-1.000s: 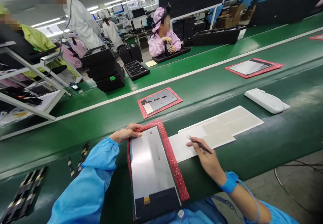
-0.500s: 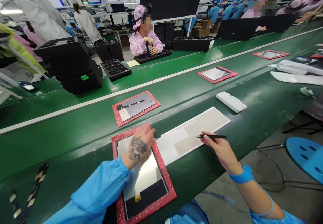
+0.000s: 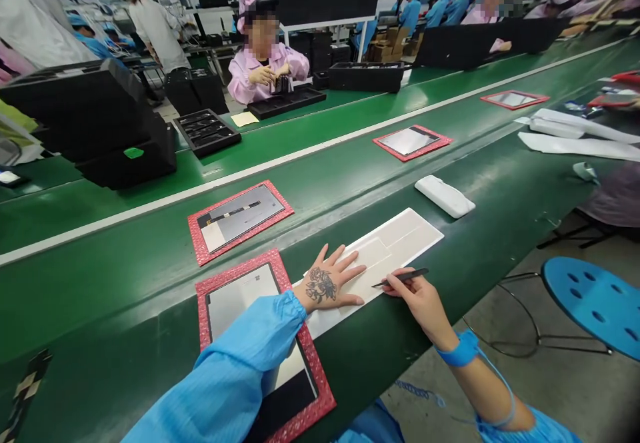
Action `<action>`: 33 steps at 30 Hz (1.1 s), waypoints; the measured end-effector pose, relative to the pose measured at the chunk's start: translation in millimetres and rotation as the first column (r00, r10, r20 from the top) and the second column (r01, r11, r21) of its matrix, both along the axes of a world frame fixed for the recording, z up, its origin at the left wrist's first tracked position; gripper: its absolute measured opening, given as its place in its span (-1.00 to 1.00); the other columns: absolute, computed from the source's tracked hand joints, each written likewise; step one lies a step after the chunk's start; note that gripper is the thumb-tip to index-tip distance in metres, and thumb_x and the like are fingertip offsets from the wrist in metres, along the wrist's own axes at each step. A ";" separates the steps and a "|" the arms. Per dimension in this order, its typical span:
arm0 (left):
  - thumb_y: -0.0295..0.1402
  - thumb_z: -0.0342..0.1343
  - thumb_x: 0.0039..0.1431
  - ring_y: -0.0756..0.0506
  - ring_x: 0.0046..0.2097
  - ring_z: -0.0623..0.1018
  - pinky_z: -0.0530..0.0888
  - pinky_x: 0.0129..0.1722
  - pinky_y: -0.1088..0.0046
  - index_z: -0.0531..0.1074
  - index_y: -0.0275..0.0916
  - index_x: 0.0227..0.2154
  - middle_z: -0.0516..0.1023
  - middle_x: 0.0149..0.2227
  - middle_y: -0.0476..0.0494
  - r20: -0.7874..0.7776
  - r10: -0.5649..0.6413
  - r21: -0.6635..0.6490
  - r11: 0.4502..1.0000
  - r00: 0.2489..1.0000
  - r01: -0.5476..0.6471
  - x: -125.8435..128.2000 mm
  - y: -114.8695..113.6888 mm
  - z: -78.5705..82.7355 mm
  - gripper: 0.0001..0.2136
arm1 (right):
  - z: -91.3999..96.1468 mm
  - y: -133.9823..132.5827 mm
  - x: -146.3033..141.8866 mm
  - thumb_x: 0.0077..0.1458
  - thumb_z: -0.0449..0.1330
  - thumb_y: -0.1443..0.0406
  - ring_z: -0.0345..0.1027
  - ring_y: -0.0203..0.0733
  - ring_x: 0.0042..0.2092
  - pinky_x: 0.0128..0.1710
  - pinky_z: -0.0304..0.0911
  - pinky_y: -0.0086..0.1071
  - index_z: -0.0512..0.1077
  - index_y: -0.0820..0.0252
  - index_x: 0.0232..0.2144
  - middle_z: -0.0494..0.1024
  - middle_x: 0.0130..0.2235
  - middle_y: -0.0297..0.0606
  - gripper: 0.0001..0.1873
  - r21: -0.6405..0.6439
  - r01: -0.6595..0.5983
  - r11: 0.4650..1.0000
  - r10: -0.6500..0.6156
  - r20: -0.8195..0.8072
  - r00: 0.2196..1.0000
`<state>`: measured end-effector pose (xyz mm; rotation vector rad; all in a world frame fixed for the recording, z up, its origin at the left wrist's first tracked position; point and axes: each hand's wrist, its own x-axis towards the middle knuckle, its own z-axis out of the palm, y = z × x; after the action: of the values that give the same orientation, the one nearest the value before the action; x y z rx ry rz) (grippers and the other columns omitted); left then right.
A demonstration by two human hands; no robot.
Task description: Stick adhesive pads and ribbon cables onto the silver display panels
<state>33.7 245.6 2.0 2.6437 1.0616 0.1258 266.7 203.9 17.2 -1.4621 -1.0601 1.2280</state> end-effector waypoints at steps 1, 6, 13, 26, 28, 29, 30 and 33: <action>0.29 -0.11 0.30 -0.44 0.48 0.06 -0.06 0.43 -0.26 0.14 0.00 0.43 0.13 0.47 -0.22 -0.005 0.001 0.002 1.000 1.000 -0.001 0.2 -1.4 0.9 -0.24 | 0.2 -1.0 0.8 -0.36 0.48 -0.29 0.62 0.06 -0.33 -0.23 0.59 -0.10 0.50 0.06 -0.46 0.65 -0.42 -0.24 -0.35 -0.008 -0.003 1.000 0.003 0.000 1.000; 0.30 -0.13 0.30 -0.44 0.48 0.08 -0.04 0.43 -0.25 0.15 -0.02 0.43 0.16 0.46 -0.23 -0.001 -0.009 0.030 1.000 1.000 0.009 1.3 -2.4 1.8 -0.23 | 2.1 -3.8 1.3 -0.35 0.48 -0.29 0.61 0.03 -0.32 -0.21 0.59 -0.12 0.50 0.06 -0.45 0.65 -0.40 -0.24 -0.35 -0.040 -0.015 0.999 0.015 -0.010 1.000; 0.30 -0.09 0.29 -0.46 0.48 0.06 -0.05 0.42 -0.26 0.13 -0.01 0.44 0.13 0.47 -0.23 -0.027 0.000 0.008 1.000 1.000 0.000 2.0 -2.6 0.2 -0.21 | 4.8 0.1 1.8 -0.37 0.50 -0.27 0.62 0.05 -0.31 -0.22 0.61 -0.10 0.51 0.06 -0.45 0.66 -0.40 -0.23 -0.35 -0.087 -0.055 0.995 0.052 -0.030 0.998; -0.48 0.03 0.32 -0.20 0.05 0.45 0.39 -0.04 0.32 0.54 0.08 0.11 0.49 0.07 -0.14 -0.121 -0.029 -0.069 0.997 0.992 0.021 17.3 40.9 43.0 -0.59 | 16.8 5.7 -6.7 -0.35 0.49 -0.25 0.56 -0.02 -0.46 -0.43 0.59 -0.20 0.50 0.08 -0.47 0.60 -0.52 -0.25 -0.37 0.000 -0.053 0.999 0.053 0.069 0.996; -0.47 0.03 0.33 -0.17 -0.03 0.46 0.37 -0.13 0.39 0.54 0.06 0.11 0.49 0.00 -0.12 -0.110 -0.049 -0.091 0.995 0.993 0.039 16.7 45.2 41.7 -0.60 | 27.4 -10.7 -13.6 -0.22 0.46 -0.23 0.54 -0.04 -0.47 -0.43 0.57 -0.23 0.53 0.08 -0.49 0.59 -0.53 -0.25 -0.44 0.097 -0.092 0.991 0.077 0.143 0.987; -0.46 0.02 0.34 -0.15 -0.06 0.46 0.36 -0.16 0.41 0.54 0.06 0.11 0.49 -0.03 -0.11 -0.104 -0.056 -0.107 0.993 0.993 0.045 16.1 46.1 40.7 -0.61 | 33.9 -21.7 -17.6 -0.11 0.43 -0.19 0.53 -0.06 -0.49 -0.44 0.56 -0.25 0.55 0.09 -0.49 0.60 -0.53 -0.24 -0.50 0.163 -0.143 0.976 0.111 0.192 0.975; -0.46 0.02 0.35 -0.13 -0.09 0.47 0.35 -0.19 0.44 0.53 0.05 0.12 0.49 -0.05 -0.09 -0.098 -0.061 -0.124 0.991 0.993 0.049 15.8 46.6 39.9 -0.61 | 40.9 -33.9 -21.6 0.01 0.39 -0.12 0.53 -0.08 -0.50 -0.46 0.55 -0.28 0.57 0.10 -0.49 0.63 -0.50 -0.21 -0.57 0.236 -0.216 0.947 0.156 0.249 0.956; -0.50 0.03 0.33 -0.11 -0.10 0.49 0.35 -0.20 0.48 0.52 0.03 0.14 0.51 -0.08 -0.05 -0.078 -0.062 -0.173 0.984 0.995 0.048 17.4 47.2 41.6 -0.58 | 61.7 -69.0 -30.0 0.18 0.33 0.11 0.57 -0.11 -0.48 -0.49 0.55 -0.37 0.63 0.08 -0.39 0.70 -0.40 -0.17 -0.79 0.377 -0.369 0.849 0.265 0.301 0.916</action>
<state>51.1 292.8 43.6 2.5389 0.9760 -0.0840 236.7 135.0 78.9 -1.1311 -1.6775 0.9645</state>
